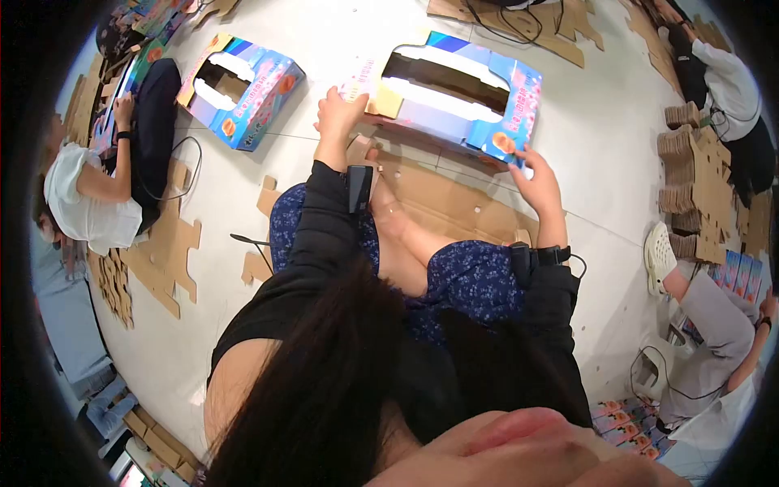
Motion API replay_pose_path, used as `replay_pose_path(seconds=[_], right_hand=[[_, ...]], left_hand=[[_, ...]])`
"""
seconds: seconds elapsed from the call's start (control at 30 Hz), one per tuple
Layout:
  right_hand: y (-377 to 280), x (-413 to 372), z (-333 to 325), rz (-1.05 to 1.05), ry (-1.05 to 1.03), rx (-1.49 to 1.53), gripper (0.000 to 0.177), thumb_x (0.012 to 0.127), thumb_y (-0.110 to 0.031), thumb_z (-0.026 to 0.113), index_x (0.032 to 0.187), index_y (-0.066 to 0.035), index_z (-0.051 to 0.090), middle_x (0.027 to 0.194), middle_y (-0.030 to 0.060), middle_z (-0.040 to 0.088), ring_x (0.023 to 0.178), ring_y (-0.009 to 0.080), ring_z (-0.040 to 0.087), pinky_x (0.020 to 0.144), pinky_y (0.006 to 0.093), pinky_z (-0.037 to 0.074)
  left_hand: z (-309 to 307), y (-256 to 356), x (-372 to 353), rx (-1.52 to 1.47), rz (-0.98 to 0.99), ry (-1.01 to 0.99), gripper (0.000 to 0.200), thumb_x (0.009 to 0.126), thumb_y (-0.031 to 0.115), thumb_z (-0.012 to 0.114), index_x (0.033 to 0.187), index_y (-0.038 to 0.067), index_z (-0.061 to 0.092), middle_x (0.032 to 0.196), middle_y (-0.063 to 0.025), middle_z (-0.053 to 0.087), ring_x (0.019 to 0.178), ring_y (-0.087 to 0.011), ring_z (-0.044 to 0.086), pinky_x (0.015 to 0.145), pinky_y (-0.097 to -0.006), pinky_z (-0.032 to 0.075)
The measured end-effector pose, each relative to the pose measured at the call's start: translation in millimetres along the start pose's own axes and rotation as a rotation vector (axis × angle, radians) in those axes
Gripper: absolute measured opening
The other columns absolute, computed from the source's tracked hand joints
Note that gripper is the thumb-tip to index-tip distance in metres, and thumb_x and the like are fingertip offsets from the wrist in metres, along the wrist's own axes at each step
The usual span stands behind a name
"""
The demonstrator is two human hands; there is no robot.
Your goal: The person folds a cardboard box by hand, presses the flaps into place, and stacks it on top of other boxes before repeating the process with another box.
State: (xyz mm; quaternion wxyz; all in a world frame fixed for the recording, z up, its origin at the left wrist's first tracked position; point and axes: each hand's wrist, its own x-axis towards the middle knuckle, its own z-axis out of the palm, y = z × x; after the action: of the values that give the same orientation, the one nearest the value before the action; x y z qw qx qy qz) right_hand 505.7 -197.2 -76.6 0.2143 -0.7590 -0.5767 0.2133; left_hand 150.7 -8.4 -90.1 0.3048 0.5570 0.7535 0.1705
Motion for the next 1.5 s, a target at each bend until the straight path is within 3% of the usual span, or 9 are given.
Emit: replay_pose_path(seconds=[0.13,0.27,0.4,0.57,0.77,0.87,1.03,1.3,1.5], right_hand=[[7.1,4.0,-4.8,-0.042,0.211,-0.214,0.048,0.077,-0.027,0.067,0.121,-0.013,0.057,0.124,0.0132,0.056,0.106,0.0335,0.057,0.09,0.0388,0.046],[13.8,7.3,-15.7,0.231,0.337,0.046,0.055,0.076,-0.026,0.069,0.126,-0.01,0.053,0.12,0.0184,0.057,0.101,0.0321,0.059,0.088,0.0401,0.047],[39.9,9.6,-10.3,0.29,0.198,-0.161,0.069,0.082,-0.044,0.062,0.134,-0.002,0.044,0.124,0.0247,0.054,0.112,0.0387,0.055,0.094,0.0403,0.044],[70.4,19.0,9.1,0.479,0.003,0.083,0.081,0.084,-0.059,0.052,0.135,0.003,0.04,0.125,0.0291,0.052,0.119,0.0395,0.05,0.099,0.0389,0.04],[71.2,21.8,6.8,0.483,0.098,0.314,0.067,0.084,-0.053,0.06,0.119,0.003,0.055,0.11,0.0167,0.062,0.103,0.0229,0.058,0.087,0.031,0.043],[71.3,21.7,-1.4,0.467,0.248,0.527,0.055,0.083,-0.039,0.067,0.114,0.006,0.06,0.107,0.0129,0.065,0.097,0.0162,0.059,0.085,0.0274,0.045],[28.4,16.8,-23.7,0.295,0.51,0.734,0.038,0.087,-0.019,0.067,0.112,0.009,0.061,0.104,0.0111,0.066,0.093,0.0126,0.06,0.085,0.0245,0.045],[-6.5,-2.1,-53.8,-0.07,0.732,0.901,0.045,0.097,-0.023,0.042,0.122,0.014,0.051,0.12,0.023,0.056,0.113,0.0271,0.055,0.098,0.0368,0.043],[-11.5,-9.2,-60.0,-0.142,0.813,0.823,0.048,0.095,-0.026,0.047,0.126,0.011,0.048,0.123,0.0217,0.054,0.114,0.027,0.053,0.1,0.0366,0.039]], left_hand=[[7.9,-5.8,10.1,0.027,0.139,-0.213,0.085,0.07,0.047,0.069,0.132,-0.005,0.043,0.119,-0.0294,0.056,0.111,-0.0343,0.057,0.093,-0.0384,0.045],[12.8,-3.8,2.7,-0.005,0.186,-0.263,0.082,0.073,0.045,0.069,0.13,-0.008,0.045,0.112,-0.0297,0.06,0.106,-0.0317,0.06,0.089,-0.0349,0.048],[8.9,4.1,-2.8,0.025,0.108,-0.408,0.078,0.074,0.045,0.069,0.126,-0.01,0.049,0.11,-0.0265,0.062,0.103,-0.0289,0.062,0.086,-0.0337,0.048],[0.8,15.2,-16.0,0.077,0.054,-0.562,0.06,0.075,0.044,0.065,0.11,-0.005,0.062,0.098,-0.0217,0.066,0.087,-0.0326,0.065,0.078,-0.0384,0.049],[10.7,12.5,-13.8,0.097,0.225,-0.482,0.076,0.073,0.049,0.069,0.113,-0.014,0.055,0.097,-0.0211,0.066,0.091,-0.0263,0.065,0.081,-0.0318,0.049],[9.1,18.0,-17.1,0.023,0.169,-0.191,0.08,0.061,0.063,0.07,0.105,-0.004,0.064,0.095,-0.019,0.068,0.09,-0.0283,0.066,0.076,-0.0325,0.051],[-10.7,36.6,-28.9,-0.452,0.243,0.023,0.071,0.068,0.057,0.072,0.101,-0.005,0.064,0.091,-0.0154,0.068,0.085,-0.0215,0.065,0.077,-0.0289,0.049],[-28.0,51.6,-42.3,-1.017,0.55,0.083,0.043,0.091,0.033,0.059,0.114,-0.004,0.061,0.103,-0.0095,0.065,0.097,-0.0141,0.058,0.086,-0.0264,0.044],[-24.2,47.2,-37.5,-1.042,0.626,-0.052,0.047,0.093,0.033,0.056,0.123,-0.005,0.056,0.109,-0.0094,0.062,0.101,-0.0131,0.054,0.088,-0.0248,0.042]])
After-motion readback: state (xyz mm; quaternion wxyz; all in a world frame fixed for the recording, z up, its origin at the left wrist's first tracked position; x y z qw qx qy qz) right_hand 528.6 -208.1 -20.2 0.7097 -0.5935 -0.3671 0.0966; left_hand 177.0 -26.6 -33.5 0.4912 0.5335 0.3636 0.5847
